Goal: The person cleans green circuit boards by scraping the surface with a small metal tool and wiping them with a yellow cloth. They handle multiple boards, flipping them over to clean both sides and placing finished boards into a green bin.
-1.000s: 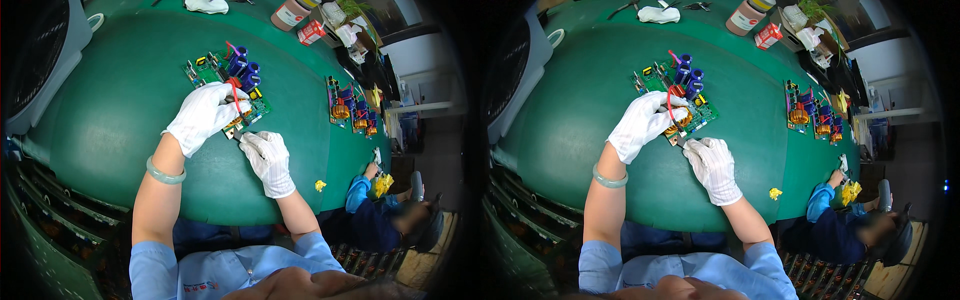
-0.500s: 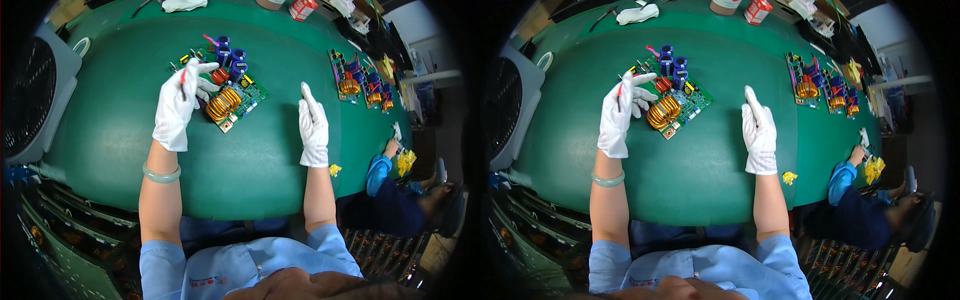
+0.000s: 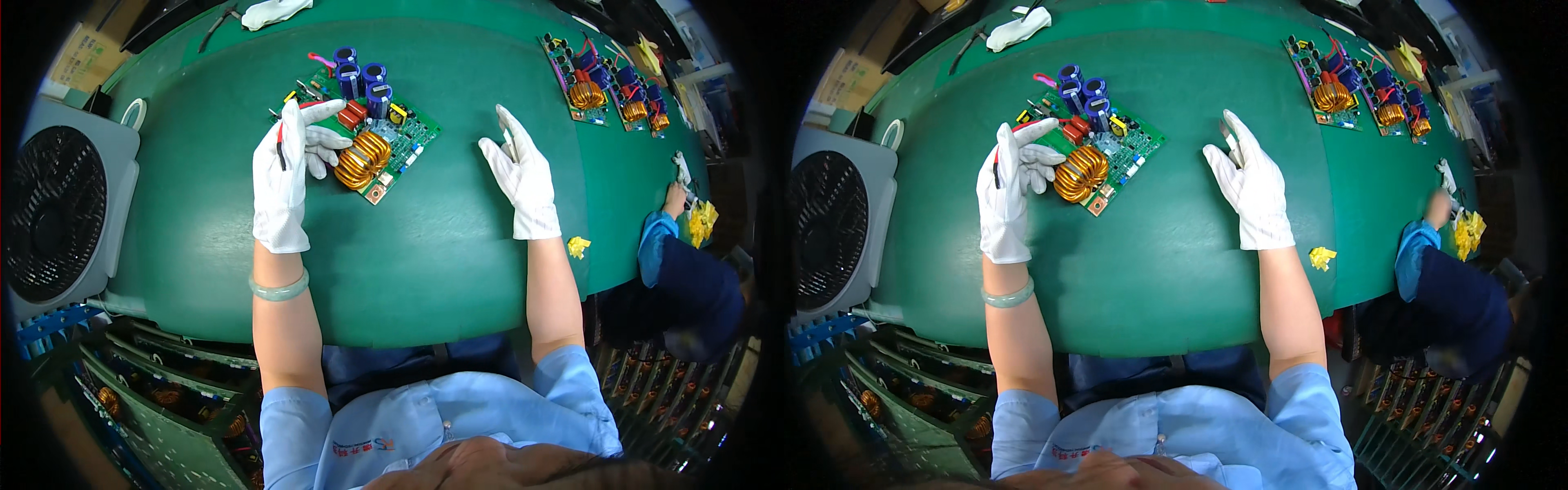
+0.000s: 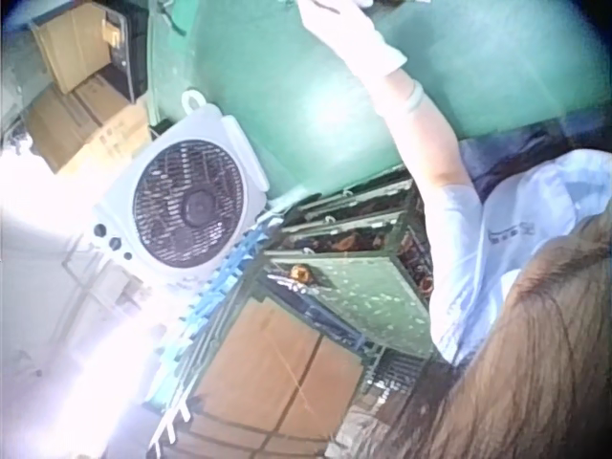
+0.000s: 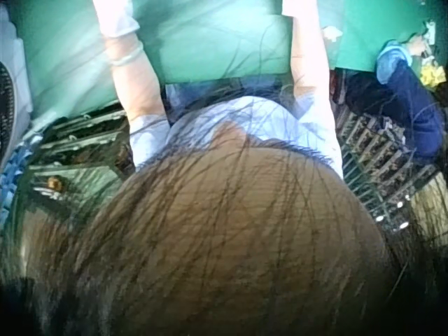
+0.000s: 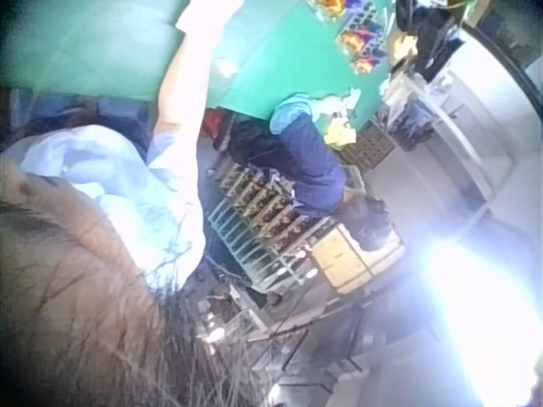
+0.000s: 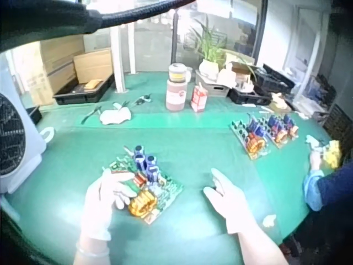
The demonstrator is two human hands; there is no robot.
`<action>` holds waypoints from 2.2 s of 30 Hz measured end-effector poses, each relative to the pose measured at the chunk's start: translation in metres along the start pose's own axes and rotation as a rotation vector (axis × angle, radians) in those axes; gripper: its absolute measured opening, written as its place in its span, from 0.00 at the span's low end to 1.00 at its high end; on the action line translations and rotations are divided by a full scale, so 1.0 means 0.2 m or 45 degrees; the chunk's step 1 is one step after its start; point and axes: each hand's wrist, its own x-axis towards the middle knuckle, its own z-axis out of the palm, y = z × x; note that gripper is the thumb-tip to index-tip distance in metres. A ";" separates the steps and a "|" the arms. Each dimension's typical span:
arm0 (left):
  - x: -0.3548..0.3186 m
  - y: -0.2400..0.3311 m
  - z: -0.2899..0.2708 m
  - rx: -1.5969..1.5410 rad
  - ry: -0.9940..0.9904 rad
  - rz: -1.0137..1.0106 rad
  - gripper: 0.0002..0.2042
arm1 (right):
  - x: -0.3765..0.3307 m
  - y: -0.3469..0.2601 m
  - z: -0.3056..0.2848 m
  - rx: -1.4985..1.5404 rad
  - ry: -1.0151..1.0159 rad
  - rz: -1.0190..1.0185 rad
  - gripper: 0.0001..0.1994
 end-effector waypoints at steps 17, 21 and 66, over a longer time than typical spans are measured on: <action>0.00 -0.01 0.02 0.052 -0.077 0.057 0.31 | 0.00 0.02 0.00 -0.267 -0.076 0.103 0.22; 0.01 -0.02 0.01 0.000 -0.130 0.045 0.25 | 0.00 0.09 0.02 -0.225 -0.024 0.026 0.19; -0.03 -0.03 -0.25 0.783 -0.255 0.516 0.27 | -0.01 0.02 0.00 -0.409 0.024 -0.124 0.17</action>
